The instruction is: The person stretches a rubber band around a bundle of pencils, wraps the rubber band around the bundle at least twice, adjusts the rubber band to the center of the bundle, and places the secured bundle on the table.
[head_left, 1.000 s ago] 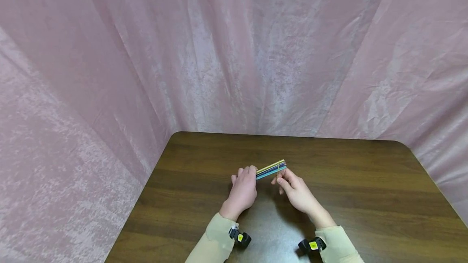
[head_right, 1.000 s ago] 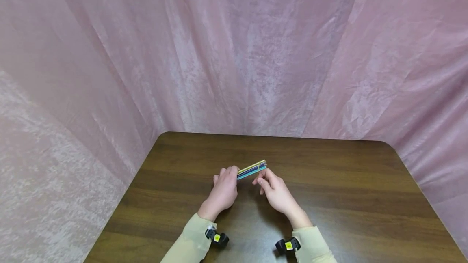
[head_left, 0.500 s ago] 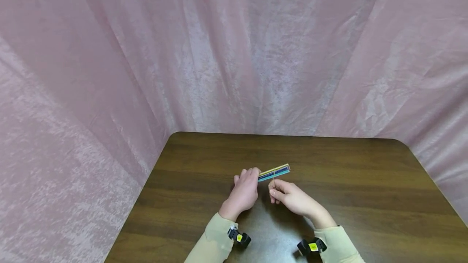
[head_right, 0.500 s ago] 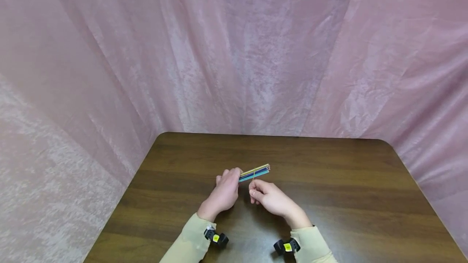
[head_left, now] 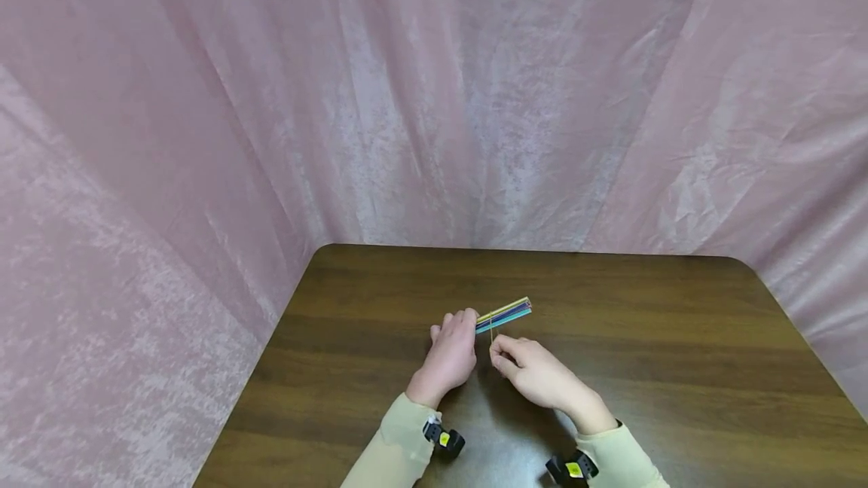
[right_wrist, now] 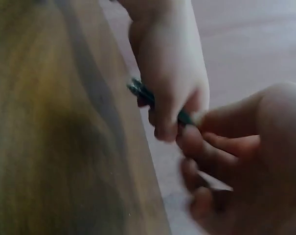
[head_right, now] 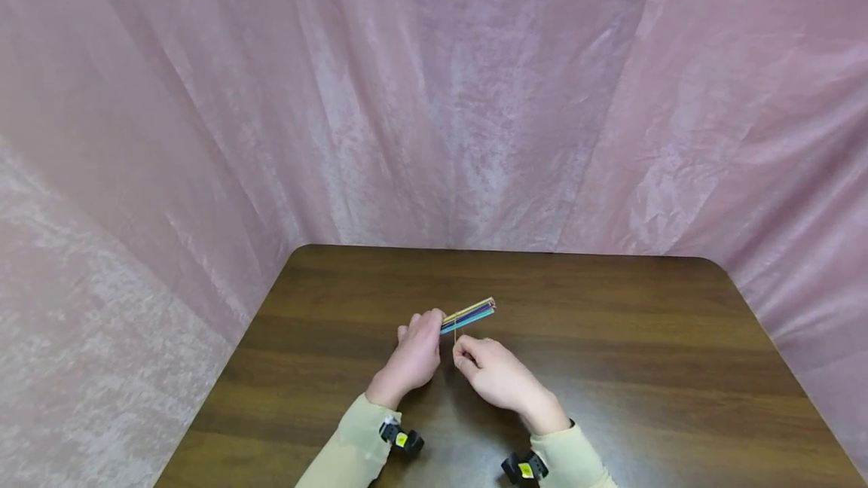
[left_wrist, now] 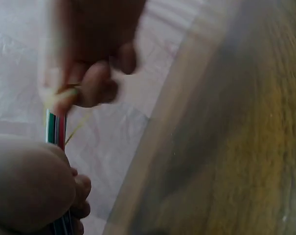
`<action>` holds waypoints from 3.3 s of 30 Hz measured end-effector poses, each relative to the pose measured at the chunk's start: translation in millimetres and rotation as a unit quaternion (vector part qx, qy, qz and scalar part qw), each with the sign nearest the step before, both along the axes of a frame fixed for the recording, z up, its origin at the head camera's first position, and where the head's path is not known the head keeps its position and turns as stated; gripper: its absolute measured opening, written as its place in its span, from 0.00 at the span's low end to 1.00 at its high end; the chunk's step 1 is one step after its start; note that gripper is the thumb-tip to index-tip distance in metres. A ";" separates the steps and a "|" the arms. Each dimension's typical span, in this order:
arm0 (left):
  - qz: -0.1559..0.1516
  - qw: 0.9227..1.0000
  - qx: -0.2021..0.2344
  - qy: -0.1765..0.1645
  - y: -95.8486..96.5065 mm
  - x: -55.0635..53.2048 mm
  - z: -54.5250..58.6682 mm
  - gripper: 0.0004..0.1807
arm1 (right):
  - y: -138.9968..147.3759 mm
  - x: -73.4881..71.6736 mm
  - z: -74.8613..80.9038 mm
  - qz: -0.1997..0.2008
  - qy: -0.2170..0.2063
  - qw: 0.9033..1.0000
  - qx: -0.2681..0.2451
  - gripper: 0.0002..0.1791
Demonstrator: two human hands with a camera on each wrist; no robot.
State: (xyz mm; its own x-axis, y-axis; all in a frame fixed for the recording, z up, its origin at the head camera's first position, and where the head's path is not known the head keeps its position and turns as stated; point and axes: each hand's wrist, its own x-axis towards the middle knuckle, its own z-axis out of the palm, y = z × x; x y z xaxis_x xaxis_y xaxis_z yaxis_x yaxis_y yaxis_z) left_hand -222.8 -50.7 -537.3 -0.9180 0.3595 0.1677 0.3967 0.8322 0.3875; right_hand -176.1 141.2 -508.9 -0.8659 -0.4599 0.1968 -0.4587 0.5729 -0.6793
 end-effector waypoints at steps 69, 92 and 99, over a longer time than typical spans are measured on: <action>-0.073 0.973 -0.074 0.206 -26.1 -10.9 -0.7 0.27 | -17.5 2.0 5.4 -0.166 -0.260 0.795 -0.523 0.22; -0.119 0.965 -0.120 0.200 -28.2 -11.5 8.6 0.24 | -13.9 -5.6 0.1 -0.150 -0.203 0.908 -0.335 0.33; -0.116 0.967 -0.127 0.187 -24.1 -12.2 6.6 0.27 | -1.5 -11.8 -4.8 -0.112 -0.202 0.920 -0.315 0.30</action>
